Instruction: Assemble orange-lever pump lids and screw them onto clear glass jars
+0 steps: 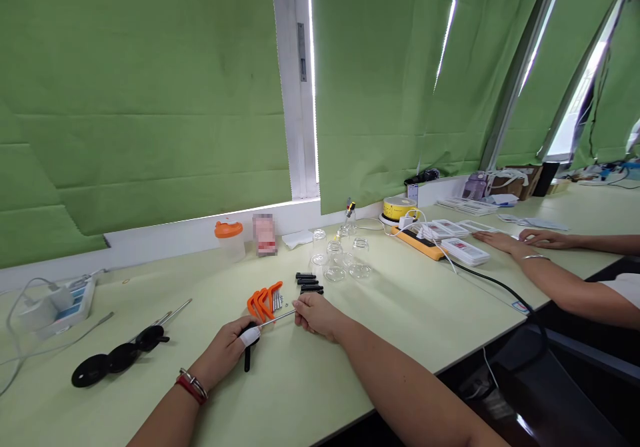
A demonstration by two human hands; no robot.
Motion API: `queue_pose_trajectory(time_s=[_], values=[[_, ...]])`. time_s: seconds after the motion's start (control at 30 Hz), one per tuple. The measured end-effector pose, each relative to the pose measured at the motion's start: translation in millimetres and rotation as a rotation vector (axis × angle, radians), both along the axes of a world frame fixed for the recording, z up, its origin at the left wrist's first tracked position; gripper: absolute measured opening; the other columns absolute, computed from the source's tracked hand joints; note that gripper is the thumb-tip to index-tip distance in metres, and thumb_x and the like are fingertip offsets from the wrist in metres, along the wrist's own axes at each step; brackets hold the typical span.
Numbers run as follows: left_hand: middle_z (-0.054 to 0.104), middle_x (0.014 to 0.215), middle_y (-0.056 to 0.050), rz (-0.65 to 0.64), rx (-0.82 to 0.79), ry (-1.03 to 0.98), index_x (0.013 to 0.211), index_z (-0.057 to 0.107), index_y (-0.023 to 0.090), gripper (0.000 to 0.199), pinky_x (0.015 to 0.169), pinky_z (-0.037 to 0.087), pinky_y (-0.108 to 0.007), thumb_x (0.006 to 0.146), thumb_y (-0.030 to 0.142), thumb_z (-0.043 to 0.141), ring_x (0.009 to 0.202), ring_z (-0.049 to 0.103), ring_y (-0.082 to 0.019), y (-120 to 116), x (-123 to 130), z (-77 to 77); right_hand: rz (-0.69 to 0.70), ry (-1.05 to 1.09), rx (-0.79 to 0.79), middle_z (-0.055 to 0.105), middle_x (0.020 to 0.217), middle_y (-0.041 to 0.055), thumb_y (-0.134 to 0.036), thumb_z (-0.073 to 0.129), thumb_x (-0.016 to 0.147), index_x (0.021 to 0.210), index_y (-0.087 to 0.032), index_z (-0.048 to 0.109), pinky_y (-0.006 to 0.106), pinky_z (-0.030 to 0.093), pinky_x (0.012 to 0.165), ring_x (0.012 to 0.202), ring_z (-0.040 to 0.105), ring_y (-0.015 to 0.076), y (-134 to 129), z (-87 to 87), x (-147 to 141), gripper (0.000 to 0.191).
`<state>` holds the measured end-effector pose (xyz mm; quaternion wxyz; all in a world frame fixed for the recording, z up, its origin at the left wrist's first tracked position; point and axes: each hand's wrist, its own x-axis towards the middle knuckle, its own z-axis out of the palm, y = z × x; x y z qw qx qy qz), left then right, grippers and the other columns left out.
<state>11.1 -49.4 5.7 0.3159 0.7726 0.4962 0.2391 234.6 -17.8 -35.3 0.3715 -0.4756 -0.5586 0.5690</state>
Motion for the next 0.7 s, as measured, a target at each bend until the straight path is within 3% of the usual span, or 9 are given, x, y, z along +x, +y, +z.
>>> queue_pose_trajectory(time_s=[0.3,0.5,0.7], values=[[0.054,0.076,0.000,-0.011,-0.019,-0.014,0.087,0.061,0.018,0.034,0.065,0.039,-0.027,0.084,0.048,0.043,0.070,0.046,-0.017,1.9,-3.3,-5.8,-0.023,-0.037,0.018,0.043,0.043,-0.0039,-0.044,0.048,0.090,0.058,-0.017,0.050,0.021,0.026,0.038,0.035,0.032,0.0060,-2.6,2.6,-0.1,0.042],[0.053,0.074,-0.001,-0.011,-0.012,-0.041,0.088,0.061,0.018,0.032,0.063,0.038,-0.027,0.084,0.045,0.044,0.068,0.045,-0.017,0.8,-1.5,-5.7,-0.042,-0.013,0.018,0.052,0.054,-0.0035,-0.044,0.050,0.089,0.063,-0.018,0.047,0.020,0.028,0.041,0.039,0.037,0.0052,-3.7,3.3,-2.4,0.036],[0.056,0.078,-0.002,-0.024,-0.006,-0.055,0.089,0.063,0.017,0.032,0.064,0.038,-0.027,0.082,0.043,0.046,0.070,0.046,-0.017,-0.7,-1.2,-3.6,-0.054,-0.030,0.014,0.046,0.046,-0.0043,-0.047,0.052,0.087,0.060,-0.017,0.049,0.020,0.025,0.040,0.038,0.035,0.0056,-2.3,-0.4,-2.7,0.041]])
